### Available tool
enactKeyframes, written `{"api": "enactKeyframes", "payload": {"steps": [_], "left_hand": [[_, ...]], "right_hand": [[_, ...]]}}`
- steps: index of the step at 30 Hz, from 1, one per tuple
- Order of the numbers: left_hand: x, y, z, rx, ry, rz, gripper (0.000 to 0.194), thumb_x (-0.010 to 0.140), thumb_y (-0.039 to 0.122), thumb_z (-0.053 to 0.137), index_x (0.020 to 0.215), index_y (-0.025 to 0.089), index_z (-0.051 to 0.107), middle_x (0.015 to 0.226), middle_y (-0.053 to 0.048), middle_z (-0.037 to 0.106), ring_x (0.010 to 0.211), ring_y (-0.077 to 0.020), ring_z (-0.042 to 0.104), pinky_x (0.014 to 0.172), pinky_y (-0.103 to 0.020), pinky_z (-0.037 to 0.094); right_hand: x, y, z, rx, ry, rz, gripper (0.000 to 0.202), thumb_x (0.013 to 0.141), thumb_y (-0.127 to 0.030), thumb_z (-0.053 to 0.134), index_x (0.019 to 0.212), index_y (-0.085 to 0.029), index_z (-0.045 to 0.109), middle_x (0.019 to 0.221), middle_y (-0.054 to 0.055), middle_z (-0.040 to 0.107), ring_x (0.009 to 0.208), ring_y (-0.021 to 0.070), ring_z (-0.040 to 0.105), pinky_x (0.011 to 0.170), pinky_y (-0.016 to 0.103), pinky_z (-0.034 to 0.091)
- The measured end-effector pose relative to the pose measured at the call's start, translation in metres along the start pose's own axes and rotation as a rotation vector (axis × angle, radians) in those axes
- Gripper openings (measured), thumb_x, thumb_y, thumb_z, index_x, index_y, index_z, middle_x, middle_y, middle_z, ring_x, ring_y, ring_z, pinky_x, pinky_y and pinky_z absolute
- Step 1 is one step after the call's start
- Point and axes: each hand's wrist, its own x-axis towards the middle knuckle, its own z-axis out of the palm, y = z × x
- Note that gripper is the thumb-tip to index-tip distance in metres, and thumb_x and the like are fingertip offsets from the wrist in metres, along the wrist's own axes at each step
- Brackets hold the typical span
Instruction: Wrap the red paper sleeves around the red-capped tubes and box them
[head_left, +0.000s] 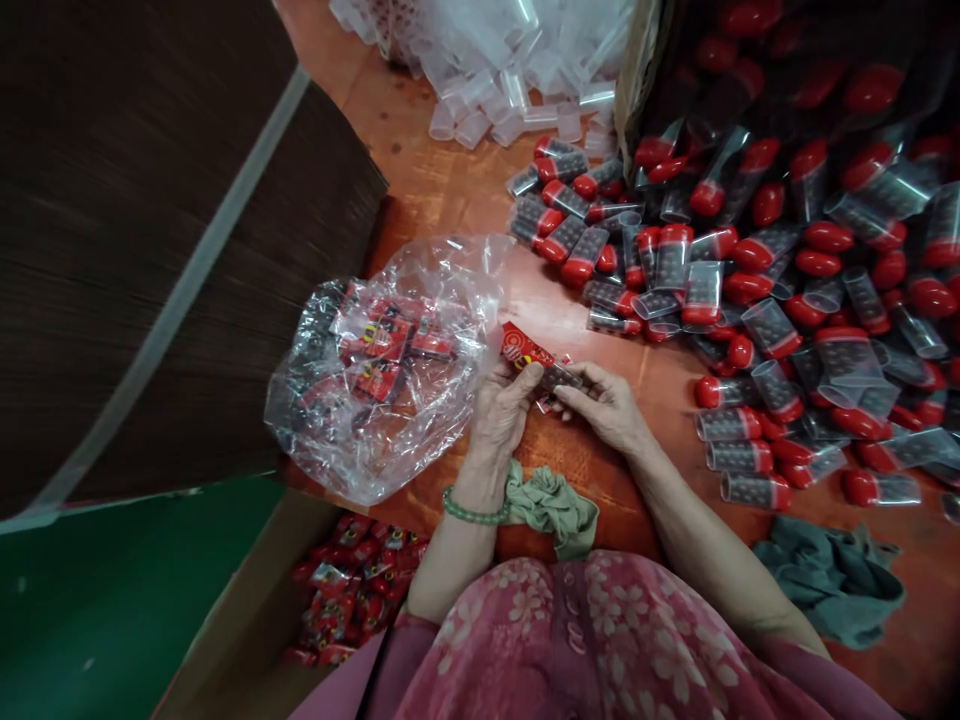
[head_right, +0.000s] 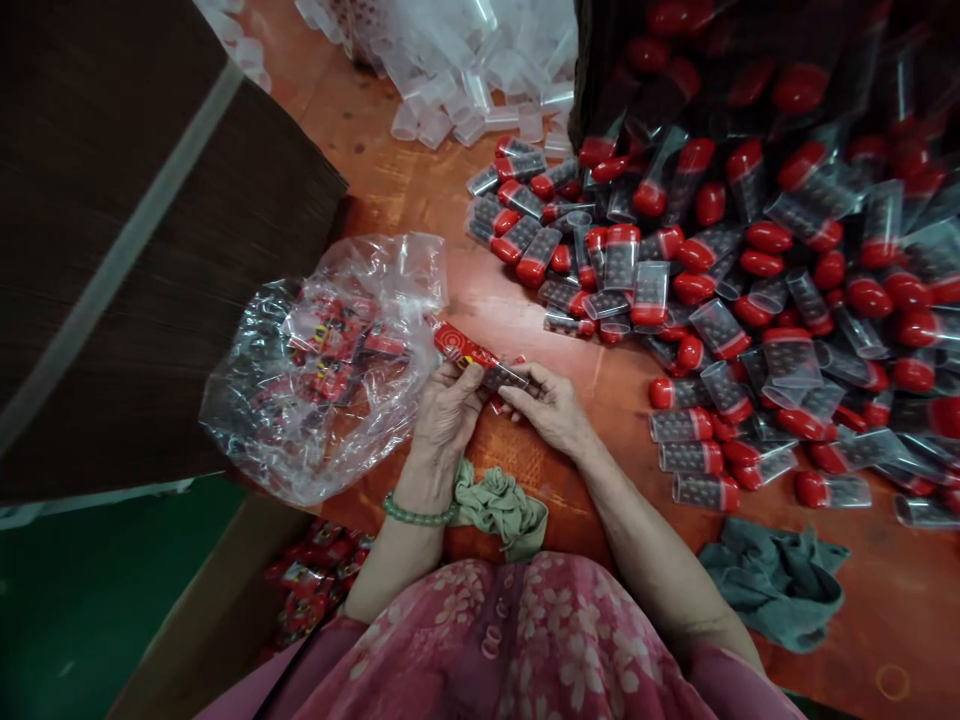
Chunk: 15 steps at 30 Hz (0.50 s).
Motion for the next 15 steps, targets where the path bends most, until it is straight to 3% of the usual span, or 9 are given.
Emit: {"api": "enactKeyframes", "payload": {"steps": [7,11,13,15], "left_hand": [[-0.0017,-0.0018,-0.0012,0.048,-0.056,-0.015,0.033,0.062,0.038,0.088,0.083,0.017,0.074,0.082,-0.004,0.076,0.081,-0.0183,0.071,0.085,-0.034,0.055],[-0.0033,-0.0023,-0.0022,0.107,-0.046,-0.013,0.036,0.059,0.045,0.089,0.071,0.016,0.07,0.067,-0.002,0.071,0.06,-0.0133,0.064,0.064,-0.027,0.054],[-0.0047,-0.0025,-0.0022,0.139,-0.064,-0.021,0.036,0.06,0.047,0.088,0.069,0.017,0.069,0.063,-0.001,0.069,0.053,-0.0116,0.06,0.056,-0.026,0.051],[-0.0064,-0.0029,-0.0021,0.161,-0.089,-0.022,0.035,0.063,0.046,0.087,0.071,0.016,0.071,0.067,-0.002,0.07,0.055,-0.0115,0.059,0.055,-0.026,0.051]], "right_hand": [[-0.0045,0.0012,0.0017,-0.33,0.209,-0.256,0.03,0.08,-0.045,0.073,0.098,-0.021,0.07,0.085,0.004,0.071,0.072,0.0164,0.064,0.07,0.031,0.054],[-0.0049,-0.0033,-0.0016,-0.096,0.038,-0.036,0.04,0.08,-0.054,0.071,0.099,-0.019,0.068,0.06,-0.003,0.062,0.047,0.011,0.056,0.048,0.025,0.049],[-0.0038,-0.005,-0.0027,0.013,-0.025,0.014,0.043,0.076,-0.057,0.074,0.093,-0.018,0.068,0.06,-0.003,0.063,0.044,0.0092,0.055,0.043,0.022,0.046],[-0.003,-0.005,-0.002,0.04,-0.007,0.007,0.044,0.074,-0.057,0.075,0.091,-0.017,0.068,0.06,-0.003,0.064,0.044,0.0082,0.054,0.042,0.02,0.045]]}}
